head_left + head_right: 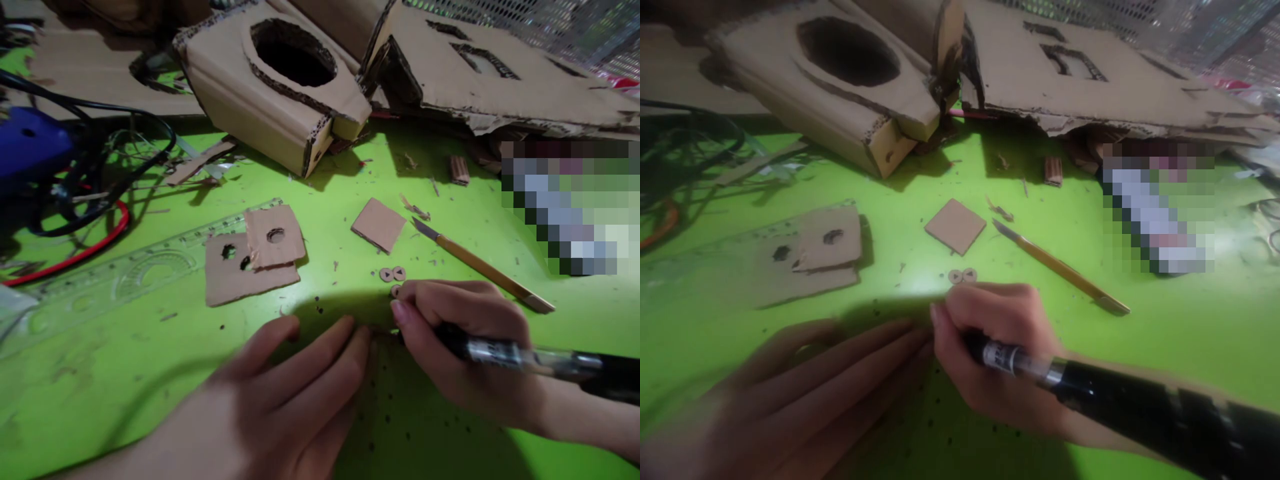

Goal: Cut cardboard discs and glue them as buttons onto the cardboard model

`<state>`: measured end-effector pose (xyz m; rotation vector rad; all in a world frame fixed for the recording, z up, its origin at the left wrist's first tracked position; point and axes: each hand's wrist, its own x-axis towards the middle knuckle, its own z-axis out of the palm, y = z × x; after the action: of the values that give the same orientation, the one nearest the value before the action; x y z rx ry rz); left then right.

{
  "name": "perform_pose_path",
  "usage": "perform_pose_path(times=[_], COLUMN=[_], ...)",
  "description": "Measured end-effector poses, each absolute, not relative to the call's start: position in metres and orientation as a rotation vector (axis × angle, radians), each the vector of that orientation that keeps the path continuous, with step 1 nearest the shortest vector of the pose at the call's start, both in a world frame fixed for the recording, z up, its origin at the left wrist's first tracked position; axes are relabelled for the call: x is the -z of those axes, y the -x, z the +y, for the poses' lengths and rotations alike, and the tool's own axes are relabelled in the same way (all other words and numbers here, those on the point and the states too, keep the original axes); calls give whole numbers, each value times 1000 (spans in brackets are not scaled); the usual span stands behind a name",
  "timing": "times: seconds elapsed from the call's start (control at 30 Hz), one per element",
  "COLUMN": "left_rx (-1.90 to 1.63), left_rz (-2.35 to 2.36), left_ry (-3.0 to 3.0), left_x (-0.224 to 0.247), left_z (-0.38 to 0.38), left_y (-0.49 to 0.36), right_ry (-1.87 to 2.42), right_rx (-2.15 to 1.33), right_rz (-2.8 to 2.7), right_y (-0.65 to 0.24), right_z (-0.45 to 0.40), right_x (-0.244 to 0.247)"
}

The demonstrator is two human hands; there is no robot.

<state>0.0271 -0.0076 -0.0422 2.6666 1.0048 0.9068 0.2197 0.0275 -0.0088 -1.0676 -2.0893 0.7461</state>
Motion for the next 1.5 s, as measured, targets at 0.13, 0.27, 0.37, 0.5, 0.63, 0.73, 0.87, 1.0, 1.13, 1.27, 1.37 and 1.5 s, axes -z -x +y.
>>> perform_pose_path(times=[0.13,0.27,0.37,0.5,0.63,0.73,0.87,1.0,1.13,1.27,1.37,1.5], left_rx=[-906,-931,-905,-906,-929,-924,-945,-947,-927,-912,-937,-910], left_rz=[994,983,953,996,1006,998,992,1009,951,988,987,998], left_ry=[-2688,-2688,-2687,-2667,-2631,-2629,-2658,-2648,-2672,-2650,-2644,-2658], left_x=[42,40,40,41,41,41,41,40,40,42,43,42], left_z=[-7,-3,-3,-5,-8,-7,-5,-5,-5,-7,-8,-8], left_y=[-27,-27,-27,-27,-27,-27,-29,-29,-26,-25,-26,-28], right_ry=[1053,1030,1013,1030,1032,1031,1031,1016,1009,1023,1023,1031], right_rx=[-759,-809,-851,-827,-821,-834,-826,-853,-852,-815,-807,-797], right_rz=[-2090,-2071,-2074,-2073,-2067,-2061,-2060,-2047,-2053,-2072,-2078,-2066], right_y=[-220,-221,-221,-221,-220,-219,-220,-220,-220,-221,-221,-220], right_z=[28,28,28,28,27,27,27,26,26,26,26,25], right_x=[8,8,8,10,10,9,9,10,10,10,10,9])
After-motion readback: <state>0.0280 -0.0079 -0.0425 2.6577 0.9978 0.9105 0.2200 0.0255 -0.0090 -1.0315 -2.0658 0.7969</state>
